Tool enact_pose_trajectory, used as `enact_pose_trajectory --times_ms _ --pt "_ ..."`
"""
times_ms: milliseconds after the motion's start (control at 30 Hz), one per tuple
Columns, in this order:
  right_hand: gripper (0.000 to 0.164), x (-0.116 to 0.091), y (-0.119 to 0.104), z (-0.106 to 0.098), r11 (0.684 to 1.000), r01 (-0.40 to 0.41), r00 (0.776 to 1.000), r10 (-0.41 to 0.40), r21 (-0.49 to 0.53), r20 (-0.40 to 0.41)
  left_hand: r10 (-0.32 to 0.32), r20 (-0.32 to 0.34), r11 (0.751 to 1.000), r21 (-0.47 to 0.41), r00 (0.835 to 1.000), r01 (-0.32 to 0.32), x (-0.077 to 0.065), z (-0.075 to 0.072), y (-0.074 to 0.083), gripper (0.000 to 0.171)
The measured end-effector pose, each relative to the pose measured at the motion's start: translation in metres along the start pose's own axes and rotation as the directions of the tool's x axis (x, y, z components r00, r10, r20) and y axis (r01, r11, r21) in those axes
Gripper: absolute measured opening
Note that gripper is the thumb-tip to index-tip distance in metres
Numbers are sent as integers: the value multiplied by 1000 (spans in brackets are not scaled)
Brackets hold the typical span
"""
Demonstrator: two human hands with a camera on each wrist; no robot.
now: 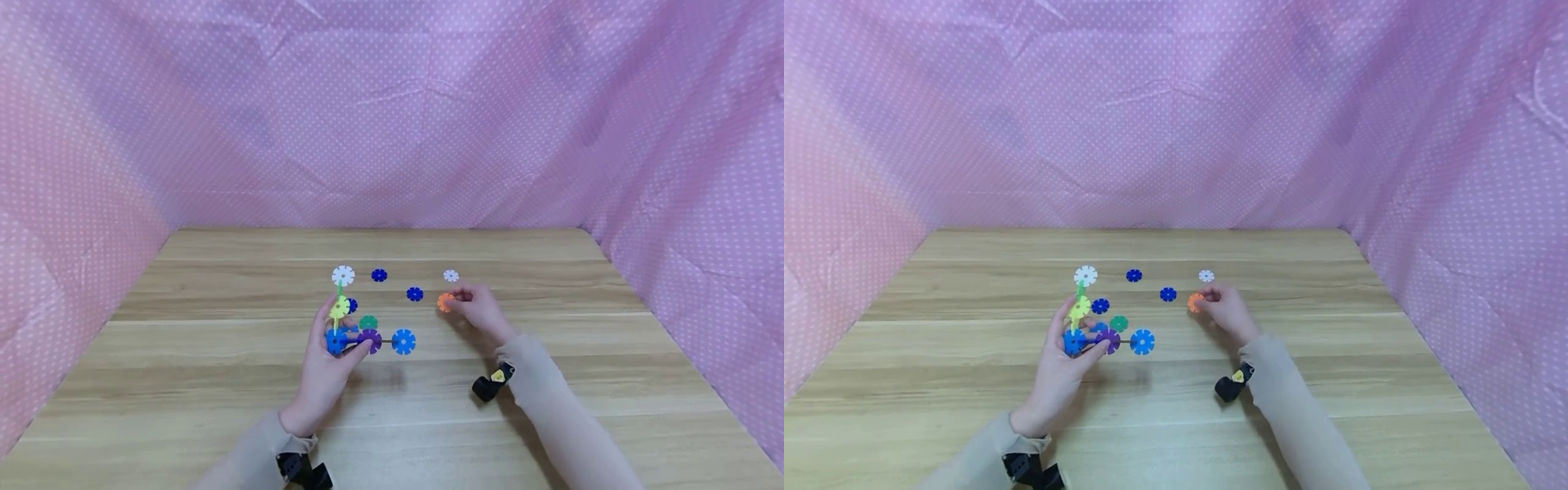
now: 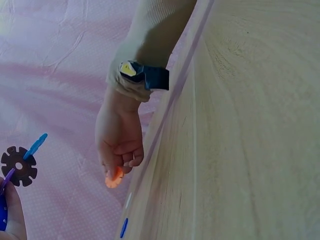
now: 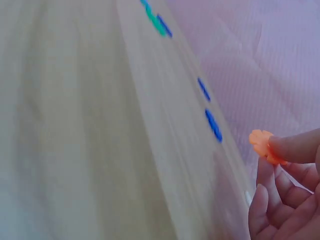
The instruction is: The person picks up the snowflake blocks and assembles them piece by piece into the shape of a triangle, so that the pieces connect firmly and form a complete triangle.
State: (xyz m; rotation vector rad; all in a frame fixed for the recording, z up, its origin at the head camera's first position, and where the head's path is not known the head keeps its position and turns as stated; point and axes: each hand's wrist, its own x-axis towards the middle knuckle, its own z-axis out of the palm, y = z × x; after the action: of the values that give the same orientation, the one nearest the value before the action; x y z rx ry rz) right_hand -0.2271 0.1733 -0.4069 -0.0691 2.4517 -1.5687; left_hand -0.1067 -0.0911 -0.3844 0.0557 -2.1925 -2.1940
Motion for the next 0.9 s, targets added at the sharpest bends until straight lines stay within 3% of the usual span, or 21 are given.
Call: enact_pose_trajectory --times_ms 300,467,600,900 --pt "15 -25 -8 12 996 64 991 -71 60 111 -10 -10 1000 18 1000 10 2 1 0 82" --pt "15 -39 -14 18 986 83 984 -104 142 147 -3 -9 1000 -5 1000 2 2 2 0 83" --pt "16 -50 -18 22 976 110 980 -139 190 146 -5 -13 1000 -28 1000 4 2 3 0 84" --pt "18 -71 -20 27 943 267 953 -289 200 92 -9 -33 1000 -9 999 9 2 3 1 85"
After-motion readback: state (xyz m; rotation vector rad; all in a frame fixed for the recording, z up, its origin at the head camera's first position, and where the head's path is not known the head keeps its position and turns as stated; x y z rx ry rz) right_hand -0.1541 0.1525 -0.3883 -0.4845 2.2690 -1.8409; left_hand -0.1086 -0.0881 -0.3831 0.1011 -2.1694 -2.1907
